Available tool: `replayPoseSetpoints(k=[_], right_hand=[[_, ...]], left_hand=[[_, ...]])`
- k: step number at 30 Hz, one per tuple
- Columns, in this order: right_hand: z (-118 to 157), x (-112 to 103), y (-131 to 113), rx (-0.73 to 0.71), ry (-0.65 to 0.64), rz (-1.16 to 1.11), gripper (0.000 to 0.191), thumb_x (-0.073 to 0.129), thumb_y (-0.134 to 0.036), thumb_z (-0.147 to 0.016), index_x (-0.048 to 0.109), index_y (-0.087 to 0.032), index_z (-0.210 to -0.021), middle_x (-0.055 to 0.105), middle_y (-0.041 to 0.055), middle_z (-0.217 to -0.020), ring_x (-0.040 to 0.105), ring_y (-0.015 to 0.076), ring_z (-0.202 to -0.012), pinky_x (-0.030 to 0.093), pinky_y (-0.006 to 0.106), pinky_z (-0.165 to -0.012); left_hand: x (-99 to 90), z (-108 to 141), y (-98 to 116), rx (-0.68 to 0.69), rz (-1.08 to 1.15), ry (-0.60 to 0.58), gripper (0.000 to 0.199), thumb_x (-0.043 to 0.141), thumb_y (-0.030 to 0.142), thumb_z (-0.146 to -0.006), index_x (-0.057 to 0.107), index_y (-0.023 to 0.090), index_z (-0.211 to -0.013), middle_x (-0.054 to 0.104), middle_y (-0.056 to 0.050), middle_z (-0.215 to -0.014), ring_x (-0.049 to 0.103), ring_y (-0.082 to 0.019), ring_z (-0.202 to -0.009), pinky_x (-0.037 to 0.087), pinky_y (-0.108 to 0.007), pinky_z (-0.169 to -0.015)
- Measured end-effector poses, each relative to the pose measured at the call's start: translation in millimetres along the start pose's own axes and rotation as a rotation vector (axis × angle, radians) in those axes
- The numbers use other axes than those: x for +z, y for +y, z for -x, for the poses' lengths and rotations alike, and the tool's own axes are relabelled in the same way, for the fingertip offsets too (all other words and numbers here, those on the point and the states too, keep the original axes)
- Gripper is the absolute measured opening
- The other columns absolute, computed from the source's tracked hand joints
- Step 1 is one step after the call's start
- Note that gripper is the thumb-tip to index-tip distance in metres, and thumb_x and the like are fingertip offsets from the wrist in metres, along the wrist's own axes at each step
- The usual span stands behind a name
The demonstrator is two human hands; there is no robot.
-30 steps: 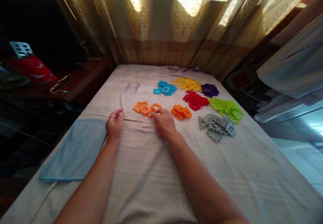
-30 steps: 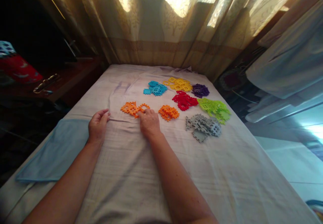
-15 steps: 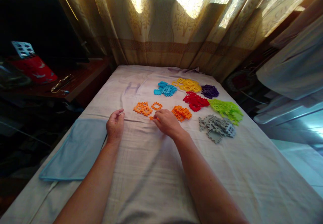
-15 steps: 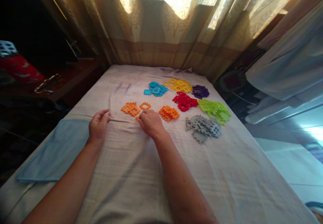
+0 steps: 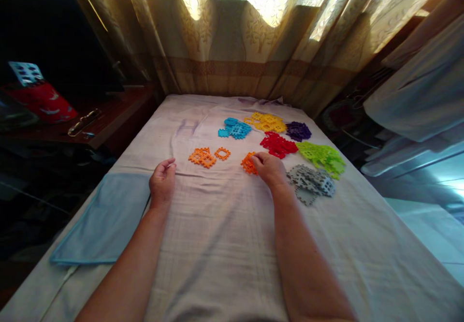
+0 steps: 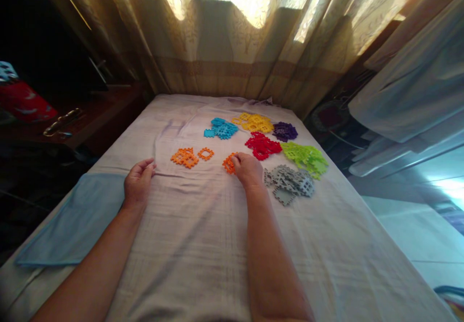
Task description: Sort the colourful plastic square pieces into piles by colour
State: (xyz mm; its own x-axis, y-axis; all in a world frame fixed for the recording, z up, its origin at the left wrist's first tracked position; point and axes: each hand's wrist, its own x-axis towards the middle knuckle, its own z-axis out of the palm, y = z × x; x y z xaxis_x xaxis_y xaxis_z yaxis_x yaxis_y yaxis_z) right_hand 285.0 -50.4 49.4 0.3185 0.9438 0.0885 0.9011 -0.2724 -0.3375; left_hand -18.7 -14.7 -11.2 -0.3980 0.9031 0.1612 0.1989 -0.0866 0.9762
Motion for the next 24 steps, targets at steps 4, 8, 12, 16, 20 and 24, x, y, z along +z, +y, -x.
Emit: replayPoseSetpoints(k=[4, 8, 12, 16, 20, 24], right_hand=[[0, 4, -3, -0.011, 0.037, 0.016, 0.032, 0.048, -0.037, -0.094, 0.075, -0.024, -0.105, 0.073, 0.0088, -0.107, 0.065, 0.0215, -0.096, 0.046, 0.029, -0.079], [1, 4, -6, -0.063, 0.145, -0.004, 0.032, 0.047, -0.032, -0.095, 0.075, -0.021, -0.105, 0.069, 0.0109, -0.113, 0.061, 0.0232, -0.106, 0.046, 0.032, -0.088], [6, 13, -28, -0.216, 0.113, -0.024, 0.030, 0.047, -0.028, -0.094, 0.075, -0.021, -0.104, 0.069, 0.0107, -0.113, 0.059, 0.0235, -0.107, 0.044, 0.035, -0.096], [6, 30, -59, -0.317, 0.101, 0.008, 0.032, 0.053, -0.029, -0.092, 0.069, -0.023, -0.119, 0.057, 0.0108, -0.139, 0.044, 0.0287, -0.132, 0.035, 0.045, -0.108], [-4, 45, -75, -0.295, 0.012, 0.078, 0.032, 0.055, -0.033, -0.091, 0.069, -0.023, -0.118, 0.047, 0.0134, -0.149, 0.031, 0.0328, -0.143, 0.026, 0.056, -0.112], [-6, 51, -79, -0.301, -0.059, 0.087, 0.025, 0.054, -0.030, -0.091, 0.072, -0.020, -0.106, 0.048, 0.0141, -0.148, 0.030, 0.0305, -0.145, 0.022, 0.054, -0.114]], left_hand=[[-0.7, 0, -1, 0.008, -0.027, -0.009, 0.038, 0.059, 0.039, -0.076, 0.070, 0.019, -0.107, 0.074, -0.005, -0.093, 0.067, -0.017, -0.084, 0.052, -0.029, -0.082], [-0.5, 0, -3, 0.023, -0.040, -0.013, 0.038, 0.058, 0.039, -0.077, 0.070, 0.019, -0.106, 0.074, -0.006, -0.096, 0.067, -0.017, -0.086, 0.052, -0.029, -0.083], [-0.3, 0, -2, 0.026, -0.024, -0.016, 0.037, 0.059, 0.039, -0.077, 0.070, 0.019, -0.106, 0.074, -0.006, -0.097, 0.067, -0.017, -0.087, 0.052, -0.029, -0.084], [-1.4, 2, 2, 0.018, -0.016, -0.026, 0.036, 0.059, 0.038, -0.077, 0.071, 0.018, -0.105, 0.073, -0.005, -0.091, 0.066, -0.016, -0.082, 0.052, -0.028, -0.080], [-2.0, 2, 3, 0.012, -0.014, -0.016, 0.036, 0.059, 0.038, -0.076, 0.071, 0.018, -0.104, 0.073, -0.004, -0.089, 0.065, -0.016, -0.078, 0.052, -0.028, -0.079], [-2.0, 1, 2, 0.022, -0.025, -0.019, 0.034, 0.059, 0.037, -0.076, 0.071, 0.019, -0.103, 0.073, -0.004, -0.091, 0.066, -0.015, -0.080, 0.052, -0.027, -0.080]])
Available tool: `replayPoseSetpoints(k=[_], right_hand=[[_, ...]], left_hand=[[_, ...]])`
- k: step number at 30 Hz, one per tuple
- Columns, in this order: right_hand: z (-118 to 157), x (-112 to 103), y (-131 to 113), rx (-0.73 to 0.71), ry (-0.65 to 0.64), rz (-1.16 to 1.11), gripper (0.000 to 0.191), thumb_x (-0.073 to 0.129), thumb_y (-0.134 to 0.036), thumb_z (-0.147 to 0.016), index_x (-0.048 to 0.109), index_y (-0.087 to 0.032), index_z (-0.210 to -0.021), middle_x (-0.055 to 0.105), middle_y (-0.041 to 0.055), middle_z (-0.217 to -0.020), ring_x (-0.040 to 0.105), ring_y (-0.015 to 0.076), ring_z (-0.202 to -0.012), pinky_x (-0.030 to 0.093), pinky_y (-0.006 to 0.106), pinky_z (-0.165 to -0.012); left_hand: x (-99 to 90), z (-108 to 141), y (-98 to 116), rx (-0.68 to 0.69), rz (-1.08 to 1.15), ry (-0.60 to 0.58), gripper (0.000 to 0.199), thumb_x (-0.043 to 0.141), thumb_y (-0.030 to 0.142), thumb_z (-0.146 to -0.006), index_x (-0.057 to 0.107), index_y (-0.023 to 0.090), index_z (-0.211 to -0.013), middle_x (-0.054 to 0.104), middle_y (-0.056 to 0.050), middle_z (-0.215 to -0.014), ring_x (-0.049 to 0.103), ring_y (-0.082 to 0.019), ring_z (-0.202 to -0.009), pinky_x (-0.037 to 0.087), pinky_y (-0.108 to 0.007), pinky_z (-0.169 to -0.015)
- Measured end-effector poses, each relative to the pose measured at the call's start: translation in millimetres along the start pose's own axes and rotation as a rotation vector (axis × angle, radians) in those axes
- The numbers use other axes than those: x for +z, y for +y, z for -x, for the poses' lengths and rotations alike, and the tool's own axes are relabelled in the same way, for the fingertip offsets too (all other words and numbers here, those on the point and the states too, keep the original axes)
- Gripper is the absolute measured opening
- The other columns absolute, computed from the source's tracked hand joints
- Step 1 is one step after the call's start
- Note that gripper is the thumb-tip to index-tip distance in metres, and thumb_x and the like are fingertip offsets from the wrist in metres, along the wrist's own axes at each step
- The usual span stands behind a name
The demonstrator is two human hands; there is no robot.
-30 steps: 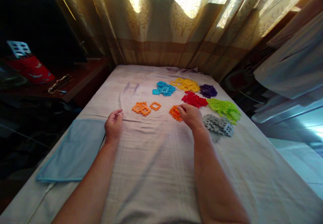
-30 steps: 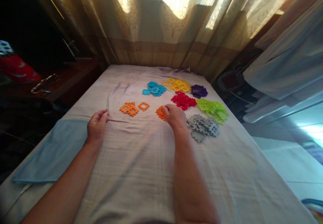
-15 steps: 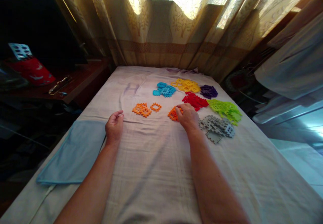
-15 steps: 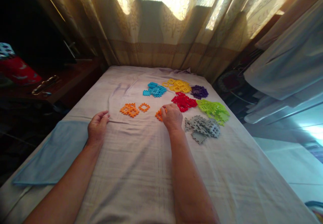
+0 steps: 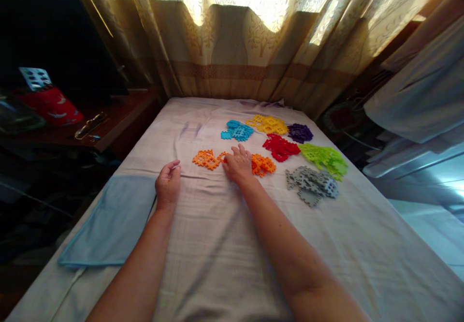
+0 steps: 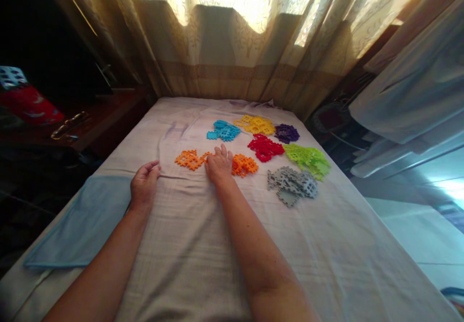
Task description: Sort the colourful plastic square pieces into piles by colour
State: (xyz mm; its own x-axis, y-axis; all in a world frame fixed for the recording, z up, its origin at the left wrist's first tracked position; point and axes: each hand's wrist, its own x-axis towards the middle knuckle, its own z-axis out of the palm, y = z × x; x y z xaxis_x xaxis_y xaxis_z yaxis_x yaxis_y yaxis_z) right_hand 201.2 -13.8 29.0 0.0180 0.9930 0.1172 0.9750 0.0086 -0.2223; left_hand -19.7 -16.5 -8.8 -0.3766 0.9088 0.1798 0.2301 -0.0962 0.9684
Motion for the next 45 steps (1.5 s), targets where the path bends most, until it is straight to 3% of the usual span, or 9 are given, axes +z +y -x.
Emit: replayPoseSetpoints(k=[3, 6, 11, 16, 26, 31, 36, 40, 45], right_hand=[[11, -1, 0, -0.033, 0.053, -0.030, 0.021, 0.055, -0.026, -0.091, 0.071, -0.019, -0.102, 0.049, 0.0141, -0.148, 0.030, 0.0293, -0.144, 0.021, 0.054, -0.115], [30, -4, 9, -0.051, 0.188, -0.070, 0.017, 0.056, -0.027, -0.090, 0.070, -0.021, -0.098, 0.050, 0.0123, -0.147, 0.029, 0.0295, -0.145, 0.023, 0.054, -0.114], [64, -7, 45, 0.140, 0.394, -0.096, 0.019, 0.057, -0.030, -0.089, 0.070, -0.020, -0.097, 0.051, 0.0128, -0.145, 0.028, 0.0320, -0.145, 0.023, 0.054, -0.113], [82, -6, 69, 0.287, 0.404, -0.069, 0.019, 0.058, -0.029, -0.087, 0.071, -0.019, -0.098, 0.051, 0.0141, -0.145, 0.029, 0.0328, -0.144, 0.023, 0.055, -0.114], [82, 3, 68, 0.282, 0.415, -0.069, 0.019, 0.059, -0.029, -0.085, 0.071, -0.018, -0.095, 0.051, 0.0163, -0.144, 0.031, 0.0350, -0.142, 0.023, 0.058, -0.112], [75, 5, 51, 0.138, 0.484, -0.104, 0.014, 0.061, -0.023, -0.084, 0.072, -0.019, -0.090, 0.057, 0.0136, -0.139, 0.036, 0.0337, -0.139, 0.025, 0.054, -0.112], [57, 4, 10, -0.048, 0.246, -0.142, 0.021, 0.055, -0.024, -0.090, 0.070, -0.020, -0.104, 0.067, 0.0110, -0.122, 0.056, 0.0253, -0.114, 0.039, 0.040, -0.100], [39, 7, -23, -0.022, 0.118, -0.094, 0.032, 0.059, -0.037, -0.089, 0.065, -0.018, -0.115, 0.067, 0.0124, -0.118, 0.057, 0.0263, -0.108, 0.042, 0.038, -0.093], [22, 17, -45, 0.047, 0.075, -0.048, 0.036, 0.061, -0.046, -0.088, 0.065, -0.017, -0.109, 0.067, 0.0133, -0.113, 0.056, 0.0283, -0.107, 0.042, 0.039, -0.087]], left_hand=[[0.3, 0, -1, 0.009, -0.015, 0.005, 0.035, 0.059, 0.038, -0.076, 0.071, 0.019, -0.103, 0.072, -0.003, -0.088, 0.064, -0.015, -0.078, 0.051, -0.026, -0.077], [0.6, 0, -2, 0.018, -0.026, 0.007, 0.036, 0.058, 0.039, -0.076, 0.071, 0.019, -0.103, 0.071, -0.002, -0.083, 0.063, -0.015, -0.075, 0.051, -0.026, -0.075], [0.8, -1, -4, 0.025, -0.030, 0.000, 0.037, 0.058, 0.039, -0.076, 0.072, 0.019, -0.104, 0.071, -0.003, -0.083, 0.063, -0.015, -0.075, 0.050, -0.027, -0.076], [0.8, -2, -5, 0.027, -0.032, 0.005, 0.039, 0.060, 0.040, -0.075, 0.072, 0.020, -0.106, 0.073, -0.004, -0.092, 0.063, -0.016, -0.081, 0.050, -0.028, -0.080], [0.3, -2, -5, 0.029, -0.046, 0.001, 0.040, 0.058, 0.041, -0.075, 0.071, 0.019, -0.106, 0.072, -0.003, -0.087, 0.062, -0.015, -0.076, 0.049, -0.027, -0.076], [1.1, -1, -3, 0.039, -0.053, -0.003, 0.042, 0.057, 0.042, -0.074, 0.072, 0.017, -0.104, 0.070, -0.002, -0.080, 0.061, -0.015, -0.072, 0.048, -0.027, -0.073], [1.2, 0, 1, 0.052, -0.045, 0.004, 0.041, 0.057, 0.042, -0.073, 0.072, 0.017, -0.102, 0.069, -0.001, -0.078, 0.060, -0.015, -0.073, 0.048, -0.027, -0.072], [1.0, 1, 2, 0.053, -0.054, -0.003, 0.042, 0.057, 0.042, -0.073, 0.072, 0.017, -0.103, 0.068, -0.001, -0.075, 0.059, -0.015, -0.069, 0.048, -0.027, -0.069], [1.0, 1, 3, 0.041, -0.045, 0.000, 0.041, 0.057, 0.042, -0.073, 0.072, 0.018, -0.102, 0.070, -0.002, -0.079, 0.061, -0.015, -0.071, 0.048, -0.027, -0.071]])
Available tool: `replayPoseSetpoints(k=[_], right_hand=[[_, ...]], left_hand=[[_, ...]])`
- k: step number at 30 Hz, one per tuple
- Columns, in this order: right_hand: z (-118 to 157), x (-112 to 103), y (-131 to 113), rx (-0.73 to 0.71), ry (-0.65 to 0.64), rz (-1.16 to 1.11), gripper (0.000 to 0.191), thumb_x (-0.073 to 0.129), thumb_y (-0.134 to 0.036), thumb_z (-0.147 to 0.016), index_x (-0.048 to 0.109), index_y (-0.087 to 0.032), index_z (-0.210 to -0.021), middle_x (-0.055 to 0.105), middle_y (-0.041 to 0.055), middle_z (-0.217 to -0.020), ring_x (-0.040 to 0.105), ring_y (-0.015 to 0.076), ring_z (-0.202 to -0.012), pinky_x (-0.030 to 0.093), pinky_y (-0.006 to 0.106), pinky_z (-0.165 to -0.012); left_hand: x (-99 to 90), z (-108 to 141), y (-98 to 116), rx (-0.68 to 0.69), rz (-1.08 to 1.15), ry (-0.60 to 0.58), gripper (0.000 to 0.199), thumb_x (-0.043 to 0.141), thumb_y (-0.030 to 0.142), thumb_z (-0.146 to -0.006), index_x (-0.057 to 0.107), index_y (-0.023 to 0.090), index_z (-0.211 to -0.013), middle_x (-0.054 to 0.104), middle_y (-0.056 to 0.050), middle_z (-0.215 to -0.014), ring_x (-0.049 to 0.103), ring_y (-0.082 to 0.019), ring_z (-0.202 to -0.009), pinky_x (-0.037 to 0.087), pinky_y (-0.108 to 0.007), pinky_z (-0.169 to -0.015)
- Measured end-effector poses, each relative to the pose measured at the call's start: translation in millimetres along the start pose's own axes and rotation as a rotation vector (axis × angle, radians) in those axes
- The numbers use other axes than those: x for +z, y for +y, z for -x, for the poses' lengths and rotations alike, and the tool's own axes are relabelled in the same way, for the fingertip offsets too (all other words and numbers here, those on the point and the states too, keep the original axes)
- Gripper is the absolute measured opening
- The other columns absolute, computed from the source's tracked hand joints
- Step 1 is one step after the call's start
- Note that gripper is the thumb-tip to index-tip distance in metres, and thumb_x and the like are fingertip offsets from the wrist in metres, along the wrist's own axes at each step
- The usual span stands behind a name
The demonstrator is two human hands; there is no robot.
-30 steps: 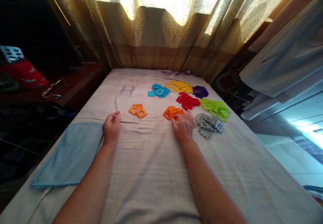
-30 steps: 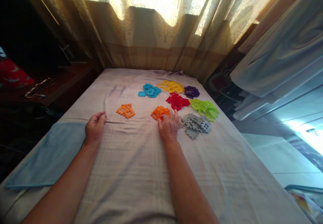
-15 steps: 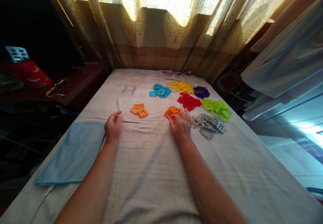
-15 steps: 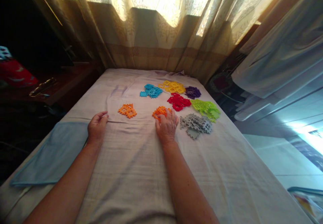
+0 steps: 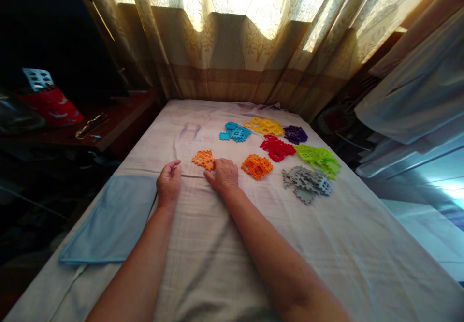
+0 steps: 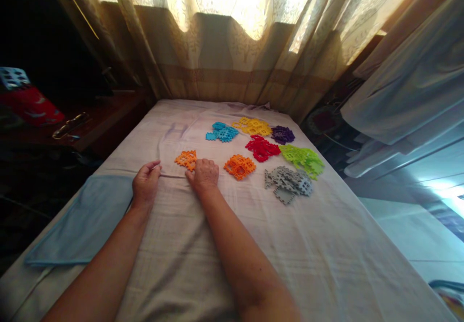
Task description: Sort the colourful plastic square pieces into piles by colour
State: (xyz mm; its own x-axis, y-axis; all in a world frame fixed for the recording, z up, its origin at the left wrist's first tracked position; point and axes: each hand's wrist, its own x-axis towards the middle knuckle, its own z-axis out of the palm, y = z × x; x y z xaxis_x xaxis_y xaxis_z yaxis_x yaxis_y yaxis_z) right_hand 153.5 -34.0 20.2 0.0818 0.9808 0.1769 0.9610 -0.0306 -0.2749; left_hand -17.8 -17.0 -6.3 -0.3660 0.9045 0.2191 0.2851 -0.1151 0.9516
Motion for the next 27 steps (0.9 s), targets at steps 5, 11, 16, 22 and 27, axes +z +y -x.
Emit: replayPoseSetpoints(k=[5, 11, 16, 22, 27], right_hand=[[-1, 4, 1, 0.004, 0.043, -0.018, 0.026, 0.058, -0.039, -0.090, 0.066, -0.018, -0.102, 0.069, 0.0114, -0.107, 0.057, 0.0268, -0.103, 0.041, 0.037, -0.084], [-1, -25, 54, 0.110, 0.286, -0.049, 0.028, 0.058, -0.039, -0.090, 0.066, -0.018, -0.105, 0.069, 0.0114, -0.108, 0.058, 0.0257, -0.101, 0.039, 0.036, -0.086], [-2, -45, 111, 0.311, 0.351, 0.015, 0.030, 0.060, -0.040, -0.088, 0.068, -0.017, -0.104, 0.070, 0.0129, -0.105, 0.057, 0.0272, -0.099, 0.037, 0.036, -0.085], [3, -36, 127, 0.347, 0.296, 0.040, 0.031, 0.059, -0.042, -0.089, 0.069, -0.017, -0.104, 0.069, 0.0128, -0.108, 0.056, 0.0269, -0.101, 0.037, 0.037, -0.085], [1, -36, 115, 0.279, 0.384, -0.007, 0.028, 0.056, -0.040, -0.090, 0.070, -0.017, -0.100, 0.068, 0.0127, -0.108, 0.054, 0.0267, -0.101, 0.036, 0.037, -0.087]], left_hand=[[-0.6, 1, 0, 0.018, -0.013, -0.005, 0.041, 0.056, 0.042, -0.073, 0.072, 0.017, -0.102, 0.070, -0.002, -0.077, 0.060, -0.015, -0.068, 0.048, -0.026, -0.068], [0.2, 2, 1, 0.012, -0.013, -0.001, 0.040, 0.055, 0.042, -0.074, 0.072, 0.017, -0.102, 0.071, -0.003, -0.080, 0.063, -0.017, -0.073, 0.050, -0.027, -0.071], [0.0, 2, 3, 0.020, -0.024, 0.003, 0.037, 0.057, 0.041, -0.074, 0.072, 0.019, -0.099, 0.074, -0.004, -0.088, 0.066, -0.018, -0.082, 0.052, -0.029, -0.078], [-0.6, 2, 1, 0.025, -0.029, -0.004, 0.038, 0.056, 0.042, -0.075, 0.072, 0.018, -0.100, 0.074, -0.004, -0.087, 0.066, -0.018, -0.081, 0.052, -0.029, -0.077], [0.0, 3, 1, 0.019, -0.020, -0.007, 0.039, 0.056, 0.043, -0.076, 0.071, 0.018, -0.101, 0.073, -0.004, -0.084, 0.066, -0.019, -0.083, 0.052, -0.030, -0.079]])
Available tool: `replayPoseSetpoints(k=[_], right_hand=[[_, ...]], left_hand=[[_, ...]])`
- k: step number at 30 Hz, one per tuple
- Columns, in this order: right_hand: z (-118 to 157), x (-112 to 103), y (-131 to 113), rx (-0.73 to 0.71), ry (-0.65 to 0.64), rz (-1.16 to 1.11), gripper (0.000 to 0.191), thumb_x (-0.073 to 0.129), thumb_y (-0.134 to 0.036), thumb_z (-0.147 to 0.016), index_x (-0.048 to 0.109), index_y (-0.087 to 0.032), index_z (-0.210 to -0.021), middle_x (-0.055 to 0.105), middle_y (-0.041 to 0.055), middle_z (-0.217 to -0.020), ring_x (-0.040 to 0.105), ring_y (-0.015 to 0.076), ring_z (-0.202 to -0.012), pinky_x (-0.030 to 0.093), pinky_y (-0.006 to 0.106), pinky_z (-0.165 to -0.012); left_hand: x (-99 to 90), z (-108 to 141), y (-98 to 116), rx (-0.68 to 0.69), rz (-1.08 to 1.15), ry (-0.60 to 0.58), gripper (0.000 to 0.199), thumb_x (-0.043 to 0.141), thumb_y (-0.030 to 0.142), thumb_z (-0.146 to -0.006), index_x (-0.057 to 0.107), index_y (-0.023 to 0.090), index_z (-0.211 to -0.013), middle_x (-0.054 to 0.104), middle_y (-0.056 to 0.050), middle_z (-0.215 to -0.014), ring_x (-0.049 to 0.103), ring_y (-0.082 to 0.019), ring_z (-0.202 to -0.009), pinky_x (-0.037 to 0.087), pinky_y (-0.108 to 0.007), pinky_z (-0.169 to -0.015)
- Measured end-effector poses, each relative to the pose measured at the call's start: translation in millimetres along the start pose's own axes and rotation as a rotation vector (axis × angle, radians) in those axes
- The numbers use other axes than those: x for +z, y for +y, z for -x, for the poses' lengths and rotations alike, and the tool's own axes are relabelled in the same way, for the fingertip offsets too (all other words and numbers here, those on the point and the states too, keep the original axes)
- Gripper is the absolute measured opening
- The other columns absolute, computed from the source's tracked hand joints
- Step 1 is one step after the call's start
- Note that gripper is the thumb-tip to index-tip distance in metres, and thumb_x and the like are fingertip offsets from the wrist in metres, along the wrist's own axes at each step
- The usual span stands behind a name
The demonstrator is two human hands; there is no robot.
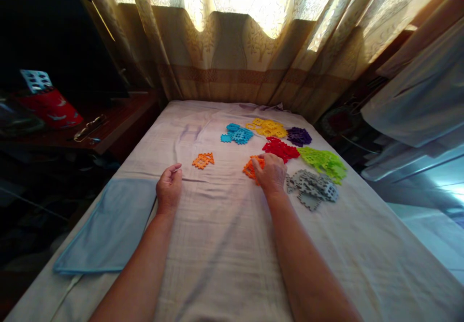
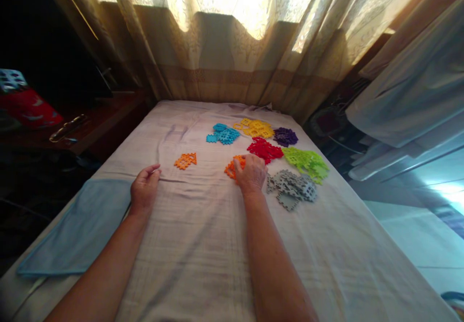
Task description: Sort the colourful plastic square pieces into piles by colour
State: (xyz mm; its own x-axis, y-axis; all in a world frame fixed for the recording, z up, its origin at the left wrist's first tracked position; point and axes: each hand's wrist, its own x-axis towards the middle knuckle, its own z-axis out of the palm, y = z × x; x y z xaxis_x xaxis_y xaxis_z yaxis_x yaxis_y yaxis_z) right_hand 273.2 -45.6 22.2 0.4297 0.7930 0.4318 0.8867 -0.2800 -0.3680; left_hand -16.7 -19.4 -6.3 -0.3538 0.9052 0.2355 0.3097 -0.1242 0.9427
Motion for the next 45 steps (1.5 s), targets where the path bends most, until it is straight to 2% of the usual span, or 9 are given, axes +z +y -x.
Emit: replayPoseSetpoints(k=[3, 6, 10, 13, 17, 29, 34, 41, 45], right_hand=[[3, 2, -20, -0.114, -0.029, -0.058, 0.022, 0.054, -0.031, -0.090, 0.070, -0.018, -0.098, 0.069, 0.0115, -0.108, 0.054, 0.0259, -0.102, 0.037, 0.037, -0.089], [10, 9, -51, -0.253, -0.176, -0.089, 0.023, 0.054, -0.027, -0.091, 0.070, -0.019, -0.104, 0.069, 0.0103, -0.110, 0.055, 0.0249, -0.104, 0.038, 0.036, -0.091], [22, 22, -97, -0.392, -0.361, -0.062, 0.027, 0.053, -0.033, -0.093, 0.069, -0.022, -0.111, 0.068, 0.0102, -0.113, 0.056, 0.0244, -0.105, 0.041, 0.036, -0.091], [27, 33, -123, -0.451, -0.403, -0.037, 0.030, 0.055, -0.040, -0.092, 0.069, -0.024, -0.114, 0.066, 0.0104, -0.117, 0.053, 0.0255, -0.108, 0.041, 0.038, -0.090], [29, 42, -140, -0.461, -0.409, 0.008, 0.028, 0.057, -0.041, -0.090, 0.071, -0.023, -0.108, 0.062, 0.0117, -0.121, 0.051, 0.0266, -0.110, 0.041, 0.039, -0.090], [32, 35, -139, -0.450, -0.454, 0.073, 0.026, 0.054, -0.032, -0.093, 0.072, -0.017, -0.104, 0.066, 0.0134, -0.111, 0.054, 0.0264, -0.107, 0.042, 0.038, -0.085], [31, 34, -136, -0.523, -0.442, 0.034, 0.025, 0.054, -0.032, -0.093, 0.071, -0.015, -0.103, 0.066, 0.0134, -0.113, 0.053, 0.0253, -0.108, 0.042, 0.037, -0.089], [29, 18, -100, -0.457, -0.351, -0.263, 0.009, 0.064, -0.025, -0.087, 0.070, -0.019, -0.089, 0.069, 0.0074, -0.110, 0.058, 0.0195, -0.107, 0.042, 0.032, -0.096], [15, 9, -70, -0.384, -0.263, -0.267, 0.008, 0.063, -0.024, -0.086, 0.069, -0.019, -0.086, 0.069, 0.0084, -0.107, 0.060, 0.0206, -0.104, 0.043, 0.034, -0.094]], left_hand=[[0.3, 0, 0, -0.014, 0.008, 0.001, 0.040, 0.056, 0.043, -0.075, 0.071, 0.018, -0.102, 0.072, -0.004, -0.081, 0.066, -0.019, -0.082, 0.052, -0.030, -0.079], [0.4, 0, 0, -0.025, 0.024, 0.000, 0.040, 0.056, 0.042, -0.076, 0.072, 0.018, -0.103, 0.073, -0.004, -0.084, 0.066, -0.019, -0.083, 0.052, -0.030, -0.081], [0.3, 0, 0, -0.030, 0.039, -0.004, 0.038, 0.057, 0.039, -0.076, 0.071, 0.018, -0.104, 0.074, -0.005, -0.092, 0.067, -0.017, -0.084, 0.052, -0.029, -0.081], [-0.1, 0, 1, -0.027, 0.033, -0.003, 0.037, 0.057, 0.039, -0.077, 0.071, 0.018, -0.104, 0.075, -0.005, -0.093, 0.067, -0.017, -0.082, 0.052, -0.028, -0.080], [-0.6, 0, 0, -0.008, 0.020, 0.001, 0.037, 0.056, 0.039, -0.077, 0.072, 0.018, -0.104, 0.075, -0.006, -0.095, 0.067, -0.017, -0.084, 0.052, -0.030, -0.082], [0.6, 0, 2, -0.020, 0.045, 0.001, 0.039, 0.056, 0.041, -0.075, 0.071, 0.017, -0.102, 0.074, -0.006, -0.089, 0.066, -0.018, -0.082, 0.052, -0.030, -0.080], [-0.7, 0, 4, -0.028, 0.037, 0.000, 0.039, 0.055, 0.041, -0.075, 0.071, 0.018, -0.102, 0.074, -0.005, -0.087, 0.065, -0.018, -0.078, 0.052, -0.030, -0.077], [-1.5, 1, 4, -0.023, 0.011, 0.004, 0.040, 0.056, 0.040, -0.075, 0.072, 0.017, -0.103, 0.071, -0.004, -0.081, 0.062, -0.016, -0.070, 0.050, -0.028, -0.071], [-0.6, 0, 3, -0.020, 0.009, 0.016, 0.038, 0.057, 0.040, -0.074, 0.073, 0.018, -0.101, 0.070, -0.002, -0.078, 0.061, -0.015, -0.069, 0.050, -0.026, -0.068]])
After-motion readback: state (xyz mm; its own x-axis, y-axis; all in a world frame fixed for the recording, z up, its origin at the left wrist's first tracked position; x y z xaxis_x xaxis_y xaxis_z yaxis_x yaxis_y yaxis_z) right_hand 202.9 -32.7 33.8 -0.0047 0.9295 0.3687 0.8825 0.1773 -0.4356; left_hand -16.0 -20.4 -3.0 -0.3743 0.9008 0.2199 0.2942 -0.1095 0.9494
